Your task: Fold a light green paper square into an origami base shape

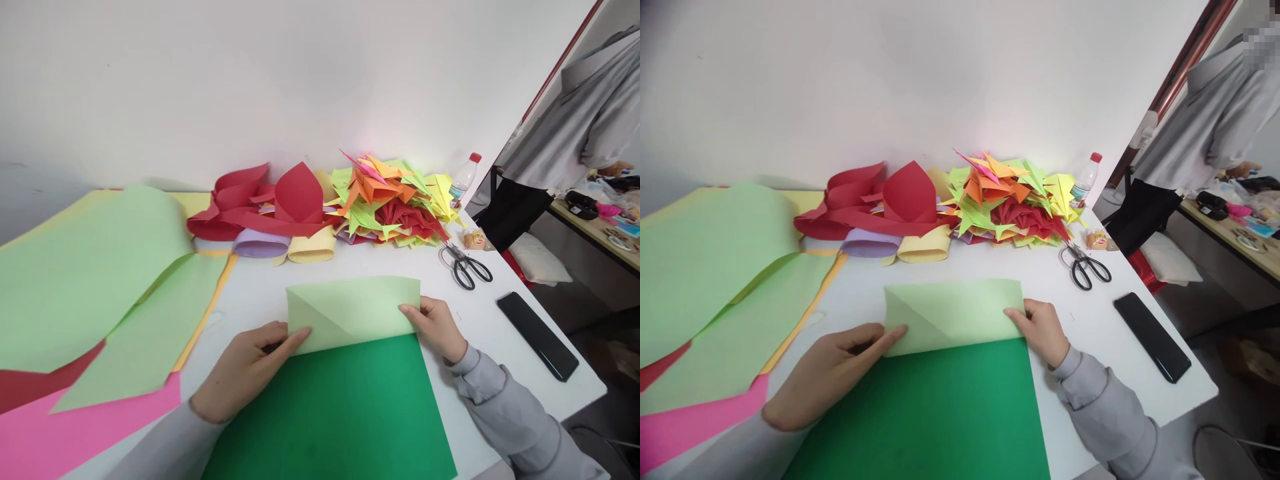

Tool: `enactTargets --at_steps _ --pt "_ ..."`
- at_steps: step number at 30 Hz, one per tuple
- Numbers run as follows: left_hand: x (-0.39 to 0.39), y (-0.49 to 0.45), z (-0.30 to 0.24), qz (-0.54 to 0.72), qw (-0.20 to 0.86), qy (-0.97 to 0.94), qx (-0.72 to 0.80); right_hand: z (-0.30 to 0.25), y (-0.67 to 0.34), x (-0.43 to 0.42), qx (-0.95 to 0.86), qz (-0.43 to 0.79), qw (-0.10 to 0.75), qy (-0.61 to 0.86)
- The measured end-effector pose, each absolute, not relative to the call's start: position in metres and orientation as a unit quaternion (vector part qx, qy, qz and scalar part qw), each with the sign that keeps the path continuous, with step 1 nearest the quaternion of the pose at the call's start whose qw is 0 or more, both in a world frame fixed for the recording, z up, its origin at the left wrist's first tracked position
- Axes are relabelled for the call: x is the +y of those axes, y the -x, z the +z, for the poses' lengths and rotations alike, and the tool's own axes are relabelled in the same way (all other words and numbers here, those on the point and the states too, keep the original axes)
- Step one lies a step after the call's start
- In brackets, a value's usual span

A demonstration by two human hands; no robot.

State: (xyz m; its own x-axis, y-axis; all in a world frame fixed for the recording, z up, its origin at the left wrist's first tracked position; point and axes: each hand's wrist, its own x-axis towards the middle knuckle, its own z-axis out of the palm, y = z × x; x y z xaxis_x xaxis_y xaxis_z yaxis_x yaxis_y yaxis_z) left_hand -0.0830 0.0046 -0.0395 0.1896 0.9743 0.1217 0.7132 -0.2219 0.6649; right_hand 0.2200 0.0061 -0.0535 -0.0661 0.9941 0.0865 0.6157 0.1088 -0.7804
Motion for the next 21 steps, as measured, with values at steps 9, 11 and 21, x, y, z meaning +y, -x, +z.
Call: enactTargets --at_steps 9,11,21 --pt "-0.022 0.044 -0.047 0.301 -0.162 -0.879 0.332 -0.031 -0.204 -0.015 -0.691 0.22 0.171 0.667" --pt "-0.027 0.035 -0.051 0.269 -0.161 -0.892 0.324 -0.025 -0.206 -0.016 -0.687 0.251 0.159 0.663" --pt "-0.035 0.029 -0.066 0.26 -0.157 -0.905 0.297 -0.011 -0.217 -0.019 -0.696 0.135 -0.049 0.703"
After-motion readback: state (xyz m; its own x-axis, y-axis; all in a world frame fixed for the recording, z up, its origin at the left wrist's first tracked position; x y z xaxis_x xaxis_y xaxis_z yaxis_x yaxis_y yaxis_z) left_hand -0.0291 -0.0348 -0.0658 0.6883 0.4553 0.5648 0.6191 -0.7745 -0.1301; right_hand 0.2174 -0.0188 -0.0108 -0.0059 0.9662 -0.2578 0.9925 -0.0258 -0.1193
